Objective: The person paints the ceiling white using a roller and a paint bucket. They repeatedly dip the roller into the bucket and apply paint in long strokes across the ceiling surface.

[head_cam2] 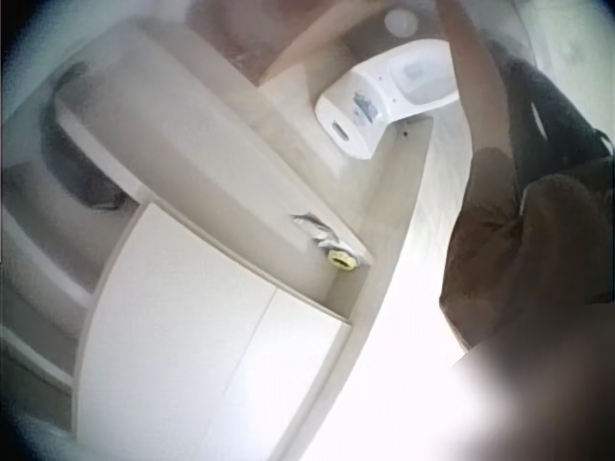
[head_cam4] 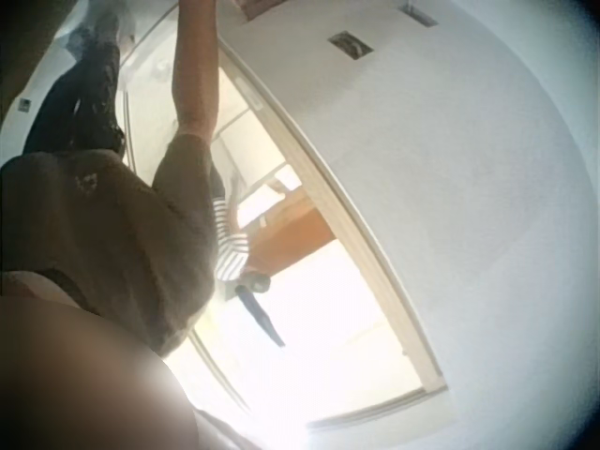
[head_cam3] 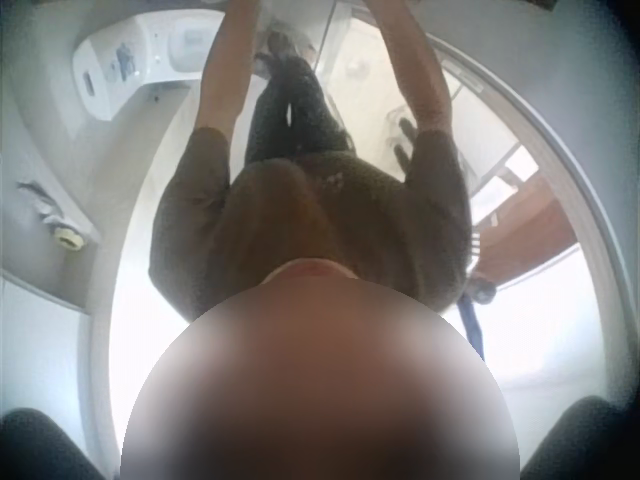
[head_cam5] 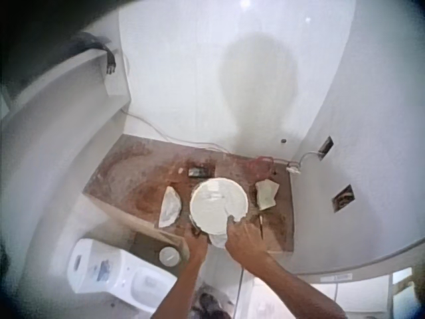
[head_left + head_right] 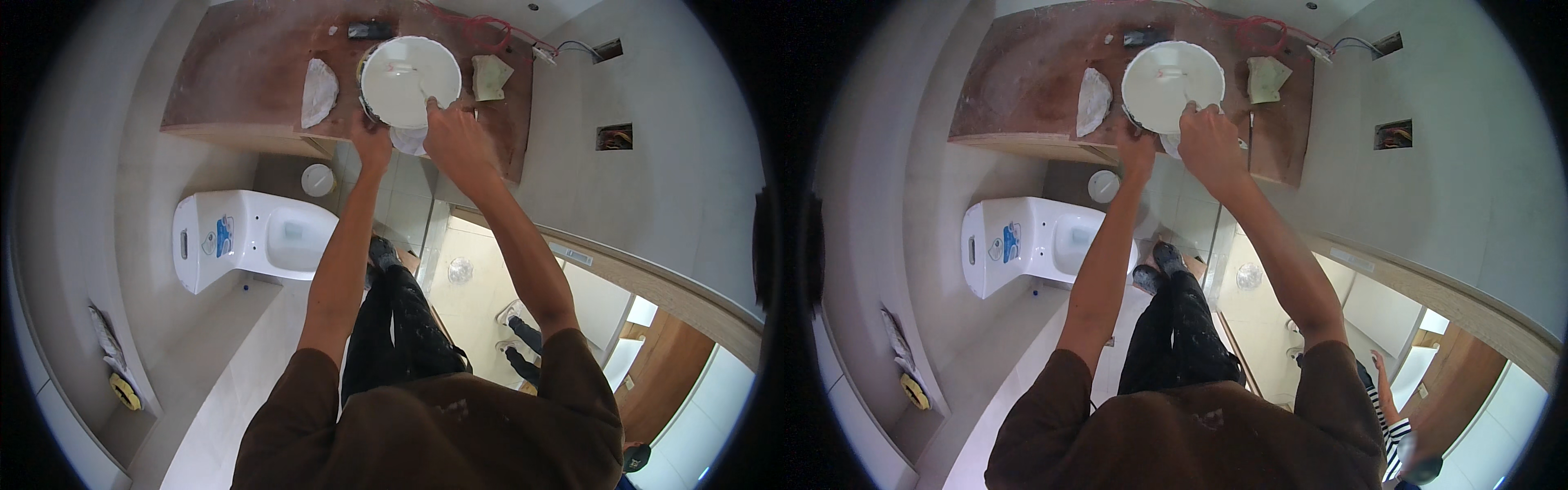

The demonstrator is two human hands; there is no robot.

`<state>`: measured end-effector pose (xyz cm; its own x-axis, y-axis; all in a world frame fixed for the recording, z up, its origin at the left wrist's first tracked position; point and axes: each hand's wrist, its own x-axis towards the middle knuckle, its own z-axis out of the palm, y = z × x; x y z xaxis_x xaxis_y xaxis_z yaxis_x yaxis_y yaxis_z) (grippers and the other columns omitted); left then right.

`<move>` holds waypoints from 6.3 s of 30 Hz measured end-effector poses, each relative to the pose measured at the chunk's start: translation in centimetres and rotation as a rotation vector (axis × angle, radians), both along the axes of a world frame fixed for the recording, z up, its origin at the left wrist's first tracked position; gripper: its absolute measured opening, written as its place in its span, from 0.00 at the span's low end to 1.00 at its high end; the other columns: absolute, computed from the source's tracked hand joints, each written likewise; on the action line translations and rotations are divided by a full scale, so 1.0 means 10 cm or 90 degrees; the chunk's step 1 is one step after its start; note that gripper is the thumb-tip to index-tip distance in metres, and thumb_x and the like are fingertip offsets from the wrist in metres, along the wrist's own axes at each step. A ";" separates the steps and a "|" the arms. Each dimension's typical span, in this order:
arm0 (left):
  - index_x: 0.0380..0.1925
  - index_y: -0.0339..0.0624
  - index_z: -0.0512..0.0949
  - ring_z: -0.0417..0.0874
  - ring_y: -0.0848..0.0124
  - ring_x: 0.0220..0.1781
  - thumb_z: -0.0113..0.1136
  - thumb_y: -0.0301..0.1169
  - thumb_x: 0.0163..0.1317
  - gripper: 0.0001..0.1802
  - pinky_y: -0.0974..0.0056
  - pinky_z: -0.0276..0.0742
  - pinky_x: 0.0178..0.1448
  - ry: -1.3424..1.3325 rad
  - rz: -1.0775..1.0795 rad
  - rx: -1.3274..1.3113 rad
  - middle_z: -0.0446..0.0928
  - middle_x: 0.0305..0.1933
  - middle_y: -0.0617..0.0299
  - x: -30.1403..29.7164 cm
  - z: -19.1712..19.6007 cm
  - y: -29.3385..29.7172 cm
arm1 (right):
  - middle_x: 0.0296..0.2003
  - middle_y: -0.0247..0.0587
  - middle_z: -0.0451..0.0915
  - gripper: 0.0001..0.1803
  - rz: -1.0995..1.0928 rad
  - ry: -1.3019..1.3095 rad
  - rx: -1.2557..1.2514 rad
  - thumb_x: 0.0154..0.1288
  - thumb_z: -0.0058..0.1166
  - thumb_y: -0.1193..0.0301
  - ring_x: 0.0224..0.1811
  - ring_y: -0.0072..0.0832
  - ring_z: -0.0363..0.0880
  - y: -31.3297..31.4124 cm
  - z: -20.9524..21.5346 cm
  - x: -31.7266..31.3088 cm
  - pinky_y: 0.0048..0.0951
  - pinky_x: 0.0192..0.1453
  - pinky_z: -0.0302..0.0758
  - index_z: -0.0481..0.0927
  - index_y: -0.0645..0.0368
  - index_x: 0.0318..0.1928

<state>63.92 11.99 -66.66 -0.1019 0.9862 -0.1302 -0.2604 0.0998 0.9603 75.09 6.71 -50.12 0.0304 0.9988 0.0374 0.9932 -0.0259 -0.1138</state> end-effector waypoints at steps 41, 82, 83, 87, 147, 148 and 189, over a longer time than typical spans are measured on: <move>0.52 0.32 0.72 0.81 0.70 0.52 0.48 0.09 0.55 0.23 0.68 0.75 0.57 0.018 0.012 0.047 0.80 0.47 0.54 0.08 -0.04 -0.14 | 0.45 0.65 0.79 0.28 -0.060 -0.008 -0.030 0.59 0.55 0.77 0.36 0.53 0.85 -0.31 -0.26 0.15 0.47 0.41 0.83 0.79 0.58 0.63; 0.47 0.32 0.74 0.81 0.70 0.45 0.52 0.13 0.53 0.19 0.68 0.76 0.50 0.079 0.039 0.086 0.79 0.44 0.55 0.16 -0.12 -0.14 | 0.39 0.60 0.78 0.22 -0.087 0.136 0.020 0.65 0.55 0.77 0.39 0.53 0.82 -0.73 -0.23 0.46 0.51 0.44 0.79 0.80 0.58 0.61; 0.47 0.32 0.74 0.81 0.70 0.45 0.52 0.13 0.53 0.19 0.68 0.76 0.51 0.076 0.033 0.077 0.79 0.44 0.55 0.17 -0.08 -0.13 | 0.38 0.59 0.78 0.22 -0.104 0.155 0.027 0.66 0.56 0.77 0.39 0.53 0.82 -0.79 -0.18 0.47 0.51 0.44 0.79 0.80 0.58 0.61; 0.49 0.32 0.74 0.82 0.68 0.49 0.55 0.13 0.55 0.19 0.66 0.76 0.54 0.049 0.026 0.038 0.80 0.45 0.55 0.23 0.08 -0.01 | 0.38 0.59 0.78 0.21 -0.143 0.235 0.077 0.67 0.56 0.77 0.38 0.53 0.81 -0.92 -0.07 0.45 0.50 0.42 0.78 0.80 0.59 0.60; 0.56 0.47 0.79 0.87 0.56 0.52 0.69 0.35 0.61 0.22 0.56 0.82 0.56 0.645 0.014 -0.129 0.84 0.52 0.49 -2.80 0.53 -2.03 | 0.34 0.34 0.74 0.13 0.088 1.864 -0.326 0.77 0.51 0.66 0.24 0.17 0.67 -0.38 0.20 -0.27 0.18 0.22 0.66 0.74 0.46 0.59; 0.55 0.48 0.79 0.88 0.56 0.51 0.70 0.35 0.61 0.22 0.56 0.81 0.57 0.717 0.054 -0.162 0.84 0.51 0.48 -2.91 0.67 -2.13 | 0.32 0.34 0.71 0.11 -0.006 1.844 -0.308 0.79 0.47 0.63 0.22 0.15 0.65 -0.39 0.36 -0.41 0.17 0.18 0.62 0.75 0.55 0.53; 0.75 0.55 0.59 0.50 0.33 0.78 0.70 0.28 0.54 0.48 0.38 0.61 0.73 1.030 1.174 -0.012 0.45 0.79 0.34 -5.72 5.74 -4.53 | 0.42 0.51 0.83 0.20 0.821 1.019 0.716 0.66 0.60 0.74 0.47 0.41 0.83 -1.16 6.54 -4.69 0.38 0.55 0.78 0.81 0.63 0.58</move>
<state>6.75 -33.28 -9.30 -0.4543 -0.1639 0.8756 0.5447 0.7267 0.4187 28.19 -4.94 15.30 0.1881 0.1342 0.9729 -0.4145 0.9089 -0.0452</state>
